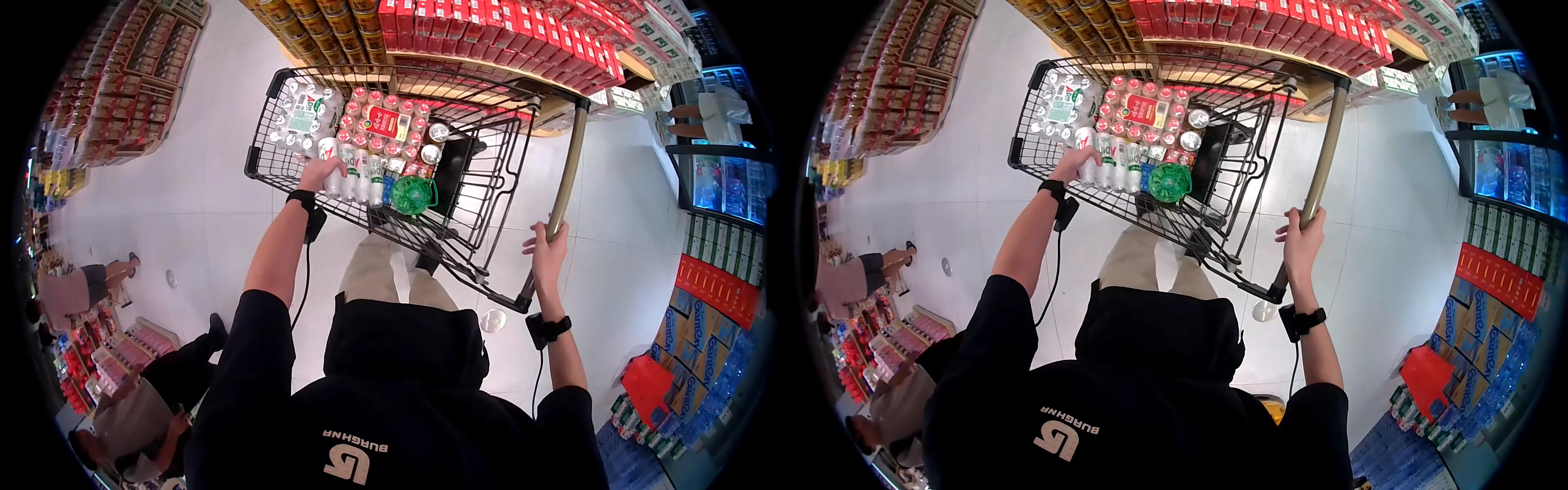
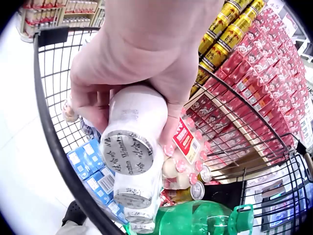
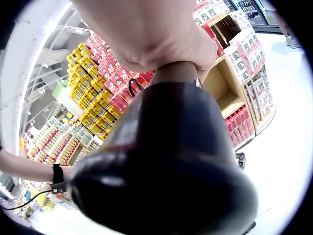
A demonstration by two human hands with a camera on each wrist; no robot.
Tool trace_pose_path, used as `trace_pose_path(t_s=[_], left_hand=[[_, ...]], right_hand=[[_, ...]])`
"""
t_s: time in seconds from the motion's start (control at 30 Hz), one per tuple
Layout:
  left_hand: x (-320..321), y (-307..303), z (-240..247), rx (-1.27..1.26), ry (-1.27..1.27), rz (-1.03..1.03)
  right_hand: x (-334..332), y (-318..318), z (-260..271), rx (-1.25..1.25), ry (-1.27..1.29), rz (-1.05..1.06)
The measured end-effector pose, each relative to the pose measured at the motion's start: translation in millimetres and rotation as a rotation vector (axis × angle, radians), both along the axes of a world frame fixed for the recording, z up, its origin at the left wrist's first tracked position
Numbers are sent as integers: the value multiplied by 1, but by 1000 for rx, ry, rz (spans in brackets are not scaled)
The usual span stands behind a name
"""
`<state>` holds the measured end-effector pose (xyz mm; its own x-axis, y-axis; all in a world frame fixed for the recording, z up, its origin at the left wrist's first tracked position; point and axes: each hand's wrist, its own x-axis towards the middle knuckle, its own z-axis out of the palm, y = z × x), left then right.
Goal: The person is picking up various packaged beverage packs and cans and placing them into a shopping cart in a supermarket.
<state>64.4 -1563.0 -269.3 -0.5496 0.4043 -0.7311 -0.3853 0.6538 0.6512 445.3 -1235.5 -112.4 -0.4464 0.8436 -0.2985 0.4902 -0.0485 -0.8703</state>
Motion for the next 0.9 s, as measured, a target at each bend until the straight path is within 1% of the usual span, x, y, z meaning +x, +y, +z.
trace_pose_path(t_s=[0.03,0.13,0.27,0.3,0.33,0.37,0.43,0.47,0.53,0.57,0.63,0.67,0.73,0.8,0.83,0.87,0.9], left_hand=[[9,-5,12,176,100,-66],[29,8,34,122,-51,222],[42,9,53,108,-49,244],[42,14,59,47,-40,217],[36,9,45,73,83,82],[26,-3,20,97,203,-54],[18,-6,3,138,222,-163],[14,-7,-7,160,233,-216],[6,0,4,93,64,-232],[1,3,2,-7,16,-269],[-13,13,0,-164,-121,-237],[-18,16,-6,-247,-195,-227],[-28,3,-32,-122,-220,-306],[-37,15,-19,-228,-318,-236],[-37,9,-55,-203,-412,56],[-41,-1,-76,-172,-239,-114],[-43,-15,-94,-141,-68,-278]], right_hand=[[2,1,-4,8,11,-2],[4,1,-6,38,63,20],[5,-1,1,-2,68,38],[4,-1,1,-3,64,36],[4,-1,2,-5,57,34],[4,0,4,-20,33,33],[2,-1,7,-53,-18,32],[3,-1,4,276,-135,84],[-3,-4,5,938,-371,182],[-11,-4,19,826,-198,217],[-54,1,61,826,-159,535],[-77,2,72,812,-144,691],[-133,0,72,340,-190,848],[-186,10,21,392,-280,1065],[-216,12,-10,350,-476,1142],[-242,14,-39,309,-674,1217],[-256,15,-60,332,-740,1257]])
